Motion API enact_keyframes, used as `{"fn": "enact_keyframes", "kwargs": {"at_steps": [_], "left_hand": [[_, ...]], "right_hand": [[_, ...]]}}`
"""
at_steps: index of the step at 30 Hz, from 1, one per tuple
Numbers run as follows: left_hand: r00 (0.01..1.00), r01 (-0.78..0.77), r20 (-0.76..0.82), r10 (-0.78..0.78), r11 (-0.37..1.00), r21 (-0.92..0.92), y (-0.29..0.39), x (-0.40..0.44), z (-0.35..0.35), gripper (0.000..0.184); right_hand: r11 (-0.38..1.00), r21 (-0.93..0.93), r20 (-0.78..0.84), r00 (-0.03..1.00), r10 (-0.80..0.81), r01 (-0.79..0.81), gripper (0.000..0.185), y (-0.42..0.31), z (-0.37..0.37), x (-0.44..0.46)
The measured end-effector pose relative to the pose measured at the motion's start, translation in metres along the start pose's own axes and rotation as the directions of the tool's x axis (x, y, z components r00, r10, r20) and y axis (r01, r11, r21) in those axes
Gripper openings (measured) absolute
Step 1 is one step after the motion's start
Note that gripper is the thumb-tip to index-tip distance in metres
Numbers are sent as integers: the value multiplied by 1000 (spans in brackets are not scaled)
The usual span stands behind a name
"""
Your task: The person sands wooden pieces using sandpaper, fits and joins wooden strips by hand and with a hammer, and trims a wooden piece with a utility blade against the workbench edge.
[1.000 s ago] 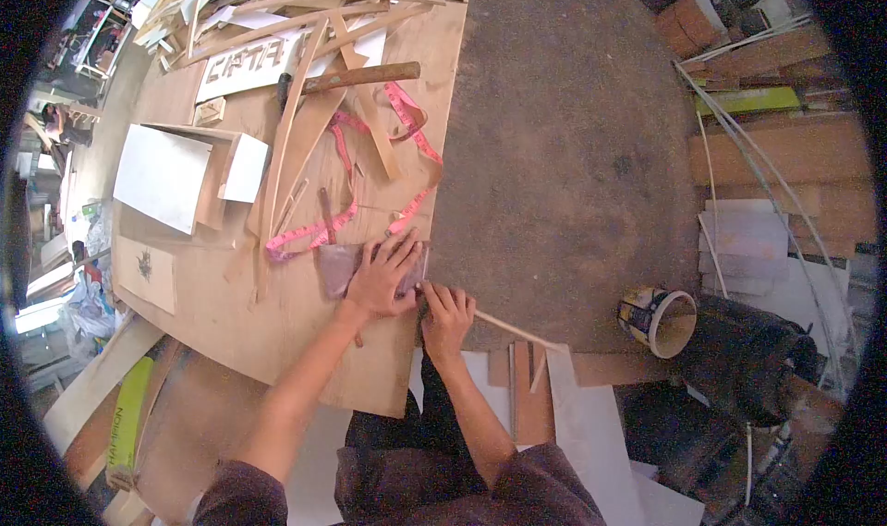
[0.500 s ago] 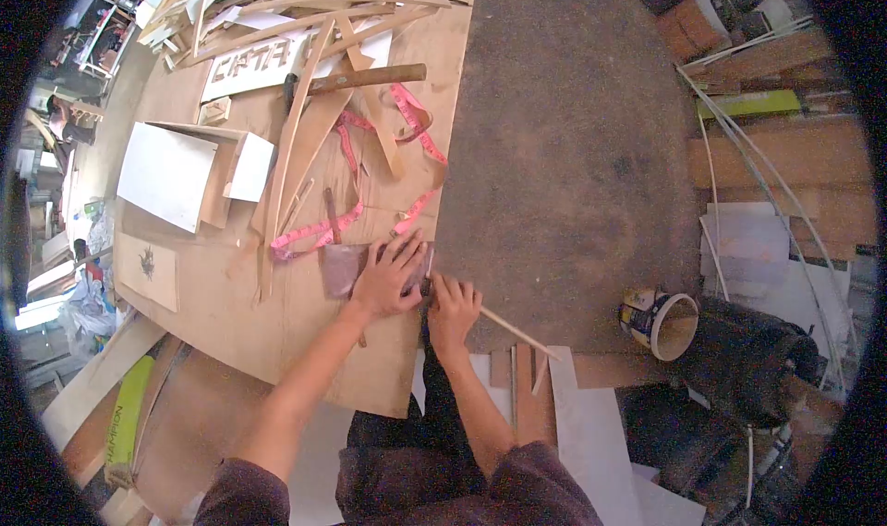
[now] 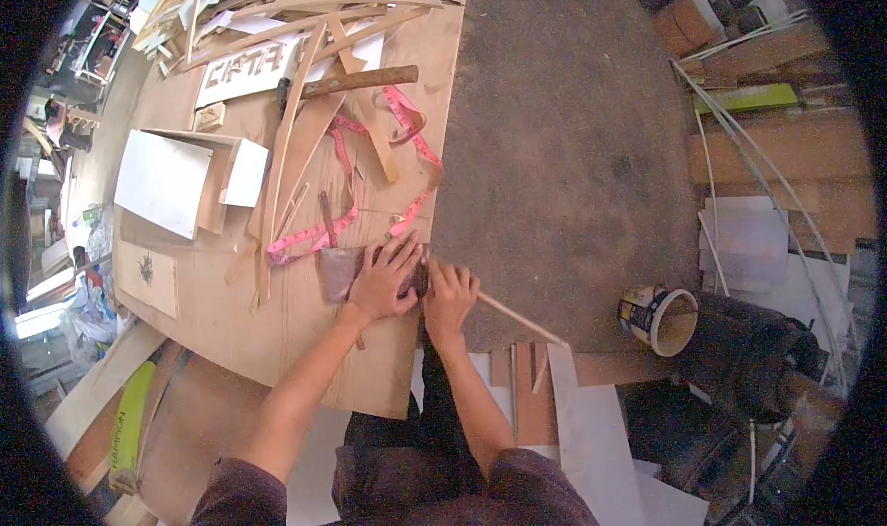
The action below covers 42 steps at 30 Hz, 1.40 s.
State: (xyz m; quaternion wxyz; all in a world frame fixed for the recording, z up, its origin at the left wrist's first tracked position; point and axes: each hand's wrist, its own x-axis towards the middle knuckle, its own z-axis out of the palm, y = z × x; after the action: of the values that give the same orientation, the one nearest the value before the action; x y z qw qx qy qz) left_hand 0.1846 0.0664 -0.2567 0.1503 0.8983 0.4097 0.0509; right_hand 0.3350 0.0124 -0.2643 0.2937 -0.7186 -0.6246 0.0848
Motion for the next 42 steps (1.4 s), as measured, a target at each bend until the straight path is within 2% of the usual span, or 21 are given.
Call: {"fn": "enact_keyframes", "kwargs": {"at_steps": [3, 5, 7, 10, 12, 15, 19, 23, 25, 29, 33, 34, 37, 42], "left_hand": [[1000, -5, -3, 5, 1000, 0, -2, -2, 1, 81], [1000, 3, -15, -3, 1000, -9, -3, 0, 0, 81], [1000, 11, -14, -12, 1000, -17, 0, -1, 1, 81], [1000, -2, -27, 3, 1000, 10, -1, -1, 0, 81], [1000, -5, -14, 5, 1000, 8, -2, -3, 2, 81], [1000, 9, -6, -9, 1000, -17, -3, -1, 0, 80], [1000, 4, -17, -4, 1000, -6, 0, 0, -2, 77], [1000, 10, -11, -9, 1000, 10, -1, 0, -2, 77], [1000, 18, 10, -18, 1000, -25, -1, 0, 0, 83], [1000, 4, 15, -4, 1000, -17, 1, -4, -2, 81], [999, 18, 32, -18, 1000, 1, 0, 0, -5, 79], [999, 24, 27, -23, 1000, -9, 0, 1, -4, 79], [1000, 15, 11, -15, 1000, 20, 0, -1, -3, 79], [1000, 14, 10, -15, 1000, 25, 0, 0, -5, 78]], "right_hand": [[1000, 19, -40, 999, 13, -12, 38, -1, 3, 1], [999, -10, 83, 995, 54, -53, 35, -4, -6, -28], [996, 11, 108, 990, 86, -88, 36, -4, -9, -24], [996, -62, 89, 994, 65, -59, 36, 2, 0, 6], [997, -31, -16, 998, 67, -67, 22, -4, 0, 18], [997, -18, 25, 996, 80, -80, 20, -11, -9, -14], [995, -41, 3, 995, 95, -95, 24, -11, -5, 22], [993, -53, 33, 994, 108, -106, 26, -12, -7, -3], [994, 4, 42, 993, 112, -113, 27, -18, -12, -15], [995, -54, 24, 996, 88, -86, 29, -16, -11, 29], [993, -34, 6, 993, 116, -116, 31, -16, -7, -10], [991, -23, 45, 990, 134, -133, 29, -16, -9, -13], [991, -85, 40, 993, 110, -106, 26, -10, -3, 10], [987, -52, 15, 989, 150, -149, 29, -17, -4, -5]]}}
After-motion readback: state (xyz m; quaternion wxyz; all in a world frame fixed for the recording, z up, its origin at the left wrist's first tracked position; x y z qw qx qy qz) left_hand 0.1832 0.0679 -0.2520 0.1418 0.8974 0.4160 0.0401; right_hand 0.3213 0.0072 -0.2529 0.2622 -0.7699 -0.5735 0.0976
